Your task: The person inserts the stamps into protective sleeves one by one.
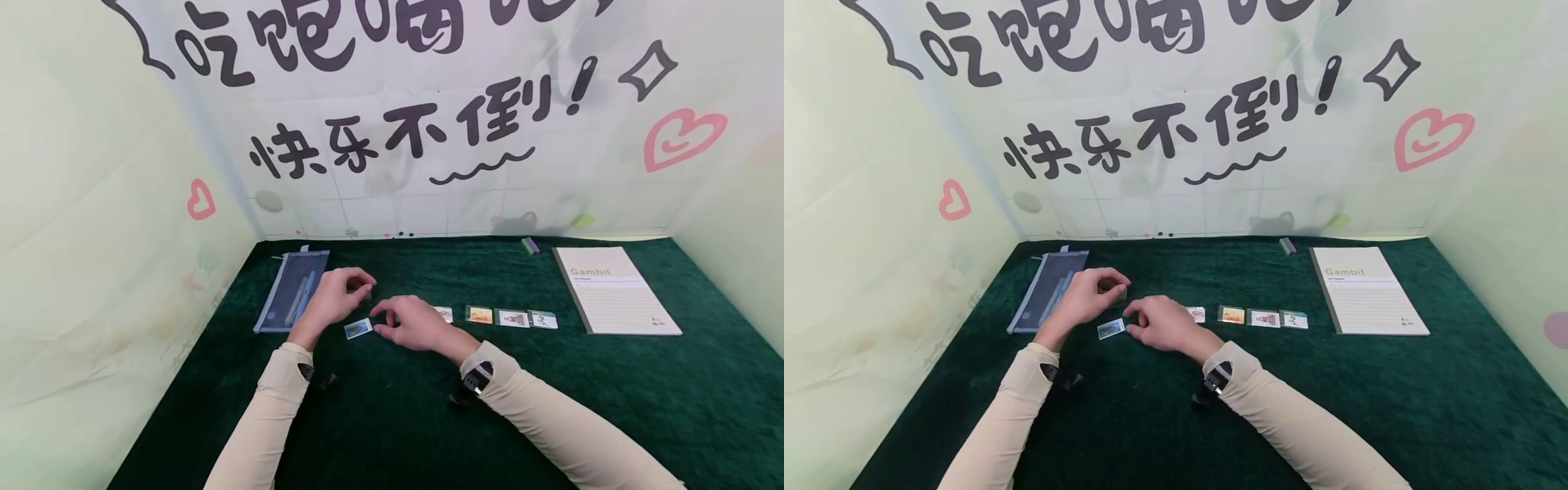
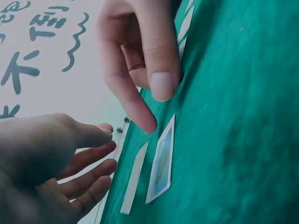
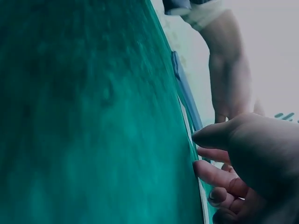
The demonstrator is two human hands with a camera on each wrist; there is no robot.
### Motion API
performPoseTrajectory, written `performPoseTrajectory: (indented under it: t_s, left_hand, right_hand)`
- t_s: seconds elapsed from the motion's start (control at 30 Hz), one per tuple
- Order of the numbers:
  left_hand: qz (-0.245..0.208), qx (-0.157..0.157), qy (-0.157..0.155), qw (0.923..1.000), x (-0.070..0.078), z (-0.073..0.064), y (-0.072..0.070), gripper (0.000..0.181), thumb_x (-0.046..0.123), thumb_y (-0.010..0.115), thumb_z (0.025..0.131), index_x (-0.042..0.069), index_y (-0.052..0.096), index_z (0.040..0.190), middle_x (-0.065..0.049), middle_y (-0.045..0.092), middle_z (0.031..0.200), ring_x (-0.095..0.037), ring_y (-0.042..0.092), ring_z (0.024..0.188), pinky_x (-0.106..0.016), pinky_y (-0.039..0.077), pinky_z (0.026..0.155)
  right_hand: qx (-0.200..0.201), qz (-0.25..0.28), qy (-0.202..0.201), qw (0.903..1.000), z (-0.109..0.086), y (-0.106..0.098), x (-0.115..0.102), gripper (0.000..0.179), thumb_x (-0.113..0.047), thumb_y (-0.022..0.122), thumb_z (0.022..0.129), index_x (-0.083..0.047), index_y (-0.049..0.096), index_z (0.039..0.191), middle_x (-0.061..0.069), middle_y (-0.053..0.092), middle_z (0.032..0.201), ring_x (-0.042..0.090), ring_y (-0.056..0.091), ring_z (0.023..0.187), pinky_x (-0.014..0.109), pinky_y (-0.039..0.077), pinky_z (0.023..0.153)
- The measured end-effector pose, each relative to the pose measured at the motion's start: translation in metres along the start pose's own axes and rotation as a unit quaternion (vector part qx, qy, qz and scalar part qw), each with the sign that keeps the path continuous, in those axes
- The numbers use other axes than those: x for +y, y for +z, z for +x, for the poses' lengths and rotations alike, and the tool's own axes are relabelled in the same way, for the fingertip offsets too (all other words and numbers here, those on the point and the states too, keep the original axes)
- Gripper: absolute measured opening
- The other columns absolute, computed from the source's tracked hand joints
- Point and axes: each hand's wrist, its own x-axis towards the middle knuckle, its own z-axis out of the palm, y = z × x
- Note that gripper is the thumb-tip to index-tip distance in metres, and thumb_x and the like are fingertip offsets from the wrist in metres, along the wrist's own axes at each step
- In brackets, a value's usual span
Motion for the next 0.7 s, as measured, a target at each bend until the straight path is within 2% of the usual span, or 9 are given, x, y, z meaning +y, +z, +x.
performPoseTrajectory:
  t_s: [0.1, 0.2, 0.43, 0.47, 0.57, 0.67, 0.7]
  left_hand:
    - [0.013, 0.002, -0.009, 0.9999, -0.008, -0.001, -0.005, 0.017, 0.018, 0.067, 0.109, 0.015, 0.079, 0.121, -0.006, 0.078, 0.123, -0.022, 0.070, 0.101, -0.039, 0.059, 0.083]
    - [0.021, -0.009, -0.020, 0.9995, -0.015, -0.001, -0.009, 0.018, 0.016, 0.066, 0.109, 0.015, 0.078, 0.123, -0.008, 0.077, 0.125, -0.023, 0.069, 0.102, -0.041, 0.058, 0.087]
    - [0.025, -0.048, -0.028, 0.9982, -0.023, -0.002, -0.015, 0.026, 0.017, 0.070, 0.106, 0.012, 0.074, 0.131, -0.013, 0.072, 0.135, -0.032, 0.068, 0.120, -0.055, 0.055, 0.106]
    - [0.022, -0.054, -0.014, 0.9982, -0.032, 0.001, -0.013, 0.027, 0.022, 0.071, 0.105, 0.013, 0.074, 0.131, -0.012, 0.072, 0.135, -0.031, 0.067, 0.121, -0.053, 0.055, 0.107]
    - [0.039, -0.066, -0.011, 0.9970, -0.033, 0.001, -0.014, 0.029, 0.021, 0.074, 0.103, 0.014, 0.074, 0.132, -0.013, 0.070, 0.136, -0.032, 0.066, 0.122, -0.055, 0.053, 0.109]
    - [0.040, -0.064, -0.014, 0.9970, -0.034, 0.001, -0.013, 0.029, 0.019, 0.076, 0.102, 0.015, 0.074, 0.130, -0.012, 0.072, 0.133, -0.030, 0.066, 0.119, -0.053, 0.053, 0.108]
    - [0.046, -0.062, -0.028, 0.9966, -0.025, -0.002, -0.015, 0.029, 0.015, 0.076, 0.101, 0.014, 0.074, 0.130, -0.013, 0.072, 0.132, -0.032, 0.066, 0.119, -0.056, 0.053, 0.107]
  right_hand:
    - [-0.018, -0.006, -0.007, 0.9998, 0.005, 0.006, -0.009, 0.040, -0.031, 0.073, 0.105, -0.019, 0.069, 0.143, -0.006, 0.064, 0.077, 0.010, 0.062, 0.062, 0.027, 0.051, 0.063]
    - [-0.022, -0.005, -0.009, 0.9997, 0.009, 0.012, -0.013, 0.041, -0.032, 0.072, 0.105, -0.019, 0.068, 0.144, -0.005, 0.063, 0.074, 0.011, 0.060, 0.060, 0.027, 0.049, 0.059]
    - [-0.005, 0.057, 0.006, 0.9983, 0.009, 0.018, -0.008, 0.029, -0.028, 0.076, 0.103, -0.019, 0.069, 0.130, -0.005, 0.066, 0.083, 0.011, 0.063, 0.068, 0.027, 0.052, 0.065]
    - [-0.001, 0.068, 0.006, 0.9977, 0.009, 0.018, -0.007, 0.028, -0.026, 0.077, 0.103, -0.019, 0.069, 0.128, -0.004, 0.066, 0.084, 0.011, 0.063, 0.069, 0.027, 0.052, 0.066]
    - [0.006, 0.089, 0.000, 0.9960, 0.009, 0.018, -0.006, 0.025, -0.024, 0.077, 0.102, -0.018, 0.068, 0.125, -0.003, 0.066, 0.085, 0.012, 0.062, 0.071, 0.027, 0.052, 0.067]
    - [0.012, 0.097, -0.005, 0.9952, 0.010, 0.018, -0.006, 0.021, -0.023, 0.076, 0.103, -0.019, 0.068, 0.122, -0.004, 0.067, 0.085, 0.012, 0.063, 0.071, 0.027, 0.052, 0.067]
    - [0.014, 0.097, -0.005, 0.9952, 0.010, 0.018, -0.006, 0.019, -0.024, 0.076, 0.103, -0.019, 0.069, 0.120, -0.004, 0.067, 0.085, 0.012, 0.063, 0.071, 0.027, 0.052, 0.067]
